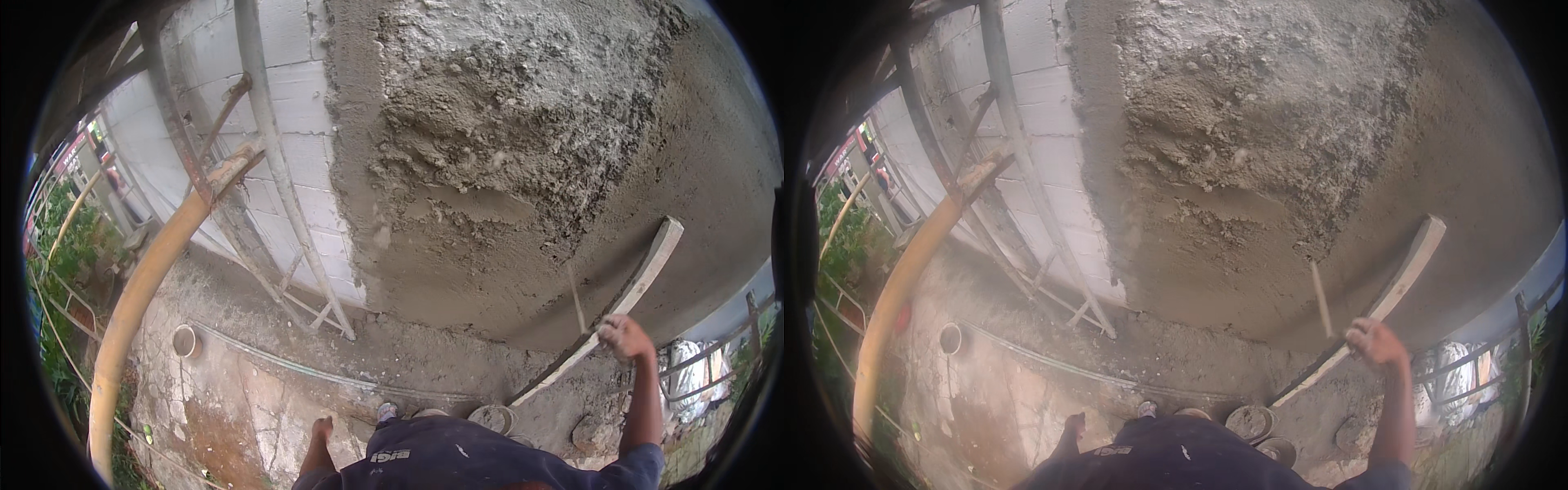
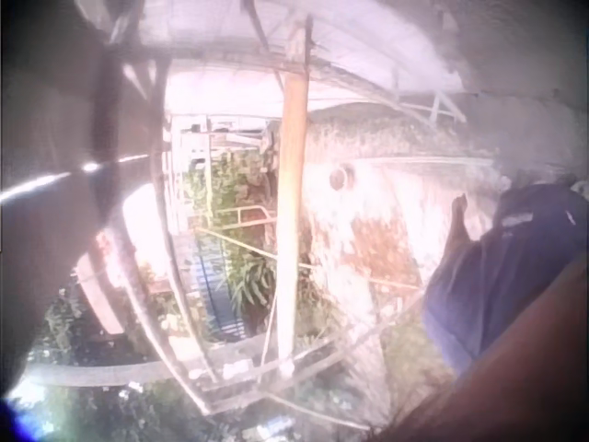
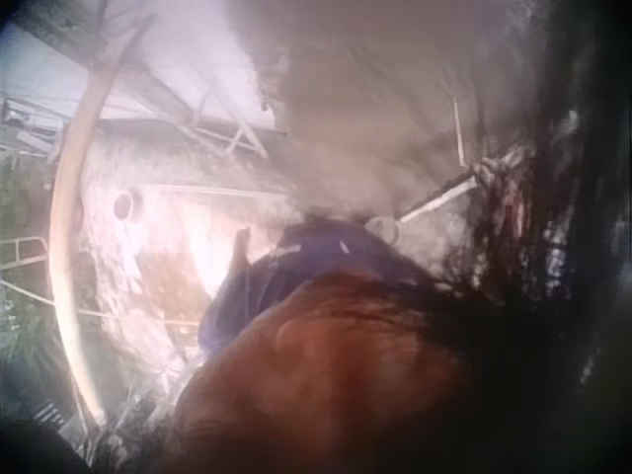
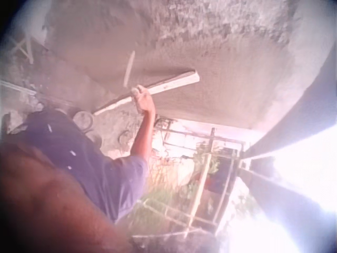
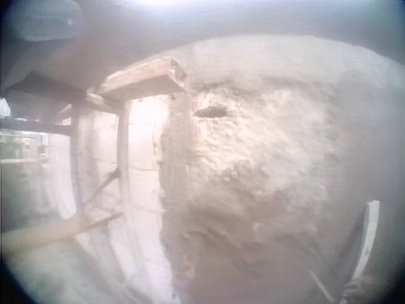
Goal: The person scoops wet cement from a bucket using a trowel and applies it to a concrete wall surface. They repeatedly transfer cement and smooth the wall with a wooden straightedge.
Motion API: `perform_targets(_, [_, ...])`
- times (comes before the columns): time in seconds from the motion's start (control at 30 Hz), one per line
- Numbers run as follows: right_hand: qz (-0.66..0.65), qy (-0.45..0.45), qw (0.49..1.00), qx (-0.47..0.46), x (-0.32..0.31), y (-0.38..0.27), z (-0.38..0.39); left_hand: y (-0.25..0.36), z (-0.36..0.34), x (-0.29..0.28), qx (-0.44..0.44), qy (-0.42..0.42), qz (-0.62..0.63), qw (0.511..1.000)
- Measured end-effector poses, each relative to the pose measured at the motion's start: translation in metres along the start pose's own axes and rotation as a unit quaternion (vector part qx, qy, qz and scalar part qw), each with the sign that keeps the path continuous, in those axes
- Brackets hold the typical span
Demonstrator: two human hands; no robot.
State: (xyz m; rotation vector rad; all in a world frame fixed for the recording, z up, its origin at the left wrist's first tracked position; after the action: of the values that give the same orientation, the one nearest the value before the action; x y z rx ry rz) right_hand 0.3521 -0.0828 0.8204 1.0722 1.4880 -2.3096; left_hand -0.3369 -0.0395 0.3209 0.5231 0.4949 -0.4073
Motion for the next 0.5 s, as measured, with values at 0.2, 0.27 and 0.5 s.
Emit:
perform_targets(0.2, [0.304, 0.059, 0.942, 0.133, 0.184, 0.287, 0.082, 0.227, 0.050, 0.059, 0.270, 0.011, 0.008, 0.963])
perform_targets(0.27, [0.261, 0.203, 0.942, 0.057, 0.203, 0.282, 0.086, 0.234, 0.043, 0.066, 0.296, 0.003, -0.052, 0.954])
perform_targets(0.5, [-0.174, 0.032, 0.873, 0.454, 0.306, 0.406, 0.177, 0.194, 0.063, 0.174, 0.215, -0.190, -0.170, 0.943])
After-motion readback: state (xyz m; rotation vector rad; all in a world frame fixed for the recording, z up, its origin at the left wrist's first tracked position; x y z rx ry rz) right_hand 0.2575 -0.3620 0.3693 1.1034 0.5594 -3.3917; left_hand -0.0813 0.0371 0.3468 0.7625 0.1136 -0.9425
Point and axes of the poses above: each hand's wrist, its own z-axis away from the middle knuckle, its own x-axis out of the palm, y = z × x, the point moved 5 cm from there along -z, towards the middle knuckle, and after that the axes turned 4 degrees about y, right-handed, at the moved point
